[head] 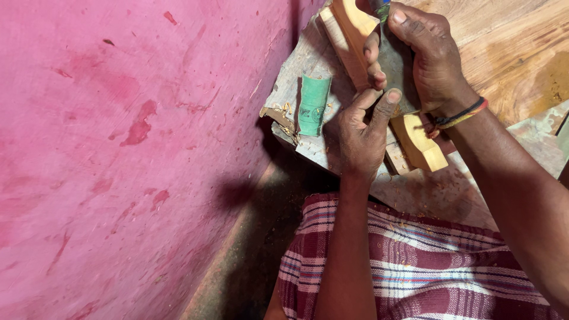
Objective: The person smooths a small wooden piece by hand on a workbench, then uses a chisel to carve and shape the wood, removing shavings and refining the edges.
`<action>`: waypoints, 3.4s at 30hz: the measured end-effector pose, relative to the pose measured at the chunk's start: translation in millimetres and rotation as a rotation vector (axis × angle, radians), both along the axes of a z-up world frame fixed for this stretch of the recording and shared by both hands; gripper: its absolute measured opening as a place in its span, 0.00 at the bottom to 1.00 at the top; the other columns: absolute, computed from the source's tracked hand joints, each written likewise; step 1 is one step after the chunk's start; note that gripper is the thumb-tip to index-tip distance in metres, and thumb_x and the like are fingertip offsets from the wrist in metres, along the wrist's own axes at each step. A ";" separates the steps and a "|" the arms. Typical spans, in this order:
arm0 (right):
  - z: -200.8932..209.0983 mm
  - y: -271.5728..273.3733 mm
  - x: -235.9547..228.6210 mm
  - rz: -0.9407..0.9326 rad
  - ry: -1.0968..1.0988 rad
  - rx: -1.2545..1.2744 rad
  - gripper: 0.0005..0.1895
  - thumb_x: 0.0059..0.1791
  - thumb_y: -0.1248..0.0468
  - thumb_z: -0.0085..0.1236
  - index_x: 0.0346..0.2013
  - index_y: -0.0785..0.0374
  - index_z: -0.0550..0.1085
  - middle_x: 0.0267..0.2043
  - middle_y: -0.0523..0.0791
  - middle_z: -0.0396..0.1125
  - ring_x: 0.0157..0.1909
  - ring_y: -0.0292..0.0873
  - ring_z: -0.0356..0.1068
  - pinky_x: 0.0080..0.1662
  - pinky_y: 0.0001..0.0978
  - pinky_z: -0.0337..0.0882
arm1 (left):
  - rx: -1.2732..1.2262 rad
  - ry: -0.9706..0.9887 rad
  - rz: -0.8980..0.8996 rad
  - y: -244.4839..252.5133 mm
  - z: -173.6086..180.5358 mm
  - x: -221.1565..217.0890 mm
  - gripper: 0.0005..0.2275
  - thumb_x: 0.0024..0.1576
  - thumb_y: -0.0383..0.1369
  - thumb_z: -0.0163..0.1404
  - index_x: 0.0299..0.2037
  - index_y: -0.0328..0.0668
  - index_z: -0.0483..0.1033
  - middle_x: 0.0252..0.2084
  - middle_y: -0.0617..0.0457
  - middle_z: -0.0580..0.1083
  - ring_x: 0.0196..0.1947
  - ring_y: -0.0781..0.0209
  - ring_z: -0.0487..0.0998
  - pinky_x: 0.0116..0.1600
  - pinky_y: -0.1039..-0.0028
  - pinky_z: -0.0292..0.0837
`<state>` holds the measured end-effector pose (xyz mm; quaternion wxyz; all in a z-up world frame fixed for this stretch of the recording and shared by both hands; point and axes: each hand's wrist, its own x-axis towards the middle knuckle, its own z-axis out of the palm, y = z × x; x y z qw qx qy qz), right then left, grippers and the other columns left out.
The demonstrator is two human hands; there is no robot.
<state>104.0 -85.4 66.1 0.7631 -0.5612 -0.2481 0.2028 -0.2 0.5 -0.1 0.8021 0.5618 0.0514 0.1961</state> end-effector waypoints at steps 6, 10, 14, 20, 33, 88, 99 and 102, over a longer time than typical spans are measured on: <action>-0.1 0.4 0.5 -0.017 -0.004 -0.002 0.28 0.65 0.53 0.46 0.70 0.73 0.65 0.34 0.46 0.69 0.28 0.35 0.68 0.32 0.26 0.72 | 0.013 0.028 0.006 1.2 2.1 0.0 0.14 0.65 0.35 0.55 0.46 0.25 0.77 0.43 0.54 0.74 0.46 0.69 0.70 0.54 0.76 0.68; 3.5 2.6 -1.9 -0.020 -0.013 -0.014 0.29 0.64 0.52 0.45 0.71 0.73 0.65 0.32 0.45 0.69 0.26 0.35 0.67 0.34 0.27 0.71 | 0.064 0.034 0.015 2.0 4.8 -0.3 0.14 0.67 0.35 0.55 0.48 0.24 0.76 0.41 0.52 0.75 0.46 0.67 0.71 0.55 0.75 0.69; 12.1 6.9 -1.1 -0.039 0.031 -0.006 0.30 0.63 0.52 0.46 0.72 0.73 0.65 0.33 0.44 0.67 0.27 0.36 0.66 0.33 0.26 0.70 | 0.065 -0.001 0.022 2.2 9.7 0.9 0.14 0.66 0.34 0.55 0.52 0.26 0.77 0.48 0.51 0.76 0.50 0.67 0.74 0.59 0.75 0.70; 12.4 5.5 -6.0 -0.023 0.011 -0.003 0.30 0.63 0.53 0.45 0.71 0.74 0.65 0.31 0.43 0.66 0.26 0.35 0.65 0.32 0.26 0.69 | 0.062 0.006 0.031 0.3 0.4 -1.8 0.13 0.65 0.32 0.56 0.51 0.25 0.78 0.49 0.49 0.77 0.51 0.65 0.75 0.59 0.74 0.71; 12.3 5.2 -2.6 -0.034 -0.015 -0.077 0.28 0.61 0.54 0.43 0.66 0.75 0.68 0.28 0.43 0.64 0.24 0.35 0.65 0.28 0.26 0.70 | -0.066 -0.015 -0.041 -0.2 1.3 -2.1 0.10 0.66 0.30 0.54 0.47 0.24 0.78 0.51 0.52 0.75 0.44 0.70 0.74 0.44 0.77 0.78; 16.8 -1.9 -18.5 -0.038 0.000 0.016 0.29 0.63 0.53 0.46 0.66 0.78 0.68 0.29 0.45 0.67 0.24 0.34 0.66 0.31 0.26 0.69 | -0.033 0.020 0.012 -12.8 -10.2 -7.2 0.10 0.66 0.32 0.55 0.46 0.28 0.78 0.48 0.54 0.75 0.48 0.69 0.73 0.56 0.77 0.71; -9.4 1.5 -16.6 0.033 -0.119 -0.040 0.20 0.67 0.52 0.41 0.50 0.68 0.71 0.31 0.43 0.64 0.27 0.33 0.65 0.33 0.23 0.71 | 0.235 0.095 0.177 -5.0 -6.0 -13.0 0.12 0.64 0.31 0.55 0.51 0.28 0.79 0.51 0.50 0.79 0.50 0.64 0.79 0.59 0.75 0.72; -9.2 1.4 -12.5 0.012 -0.103 -0.064 0.19 0.66 0.53 0.42 0.50 0.67 0.71 0.31 0.43 0.64 0.27 0.35 0.67 0.34 0.27 0.73 | 0.019 0.000 0.120 -6.3 -5.8 -9.9 0.12 0.66 0.32 0.55 0.52 0.28 0.78 0.50 0.50 0.79 0.51 0.67 0.74 0.61 0.76 0.69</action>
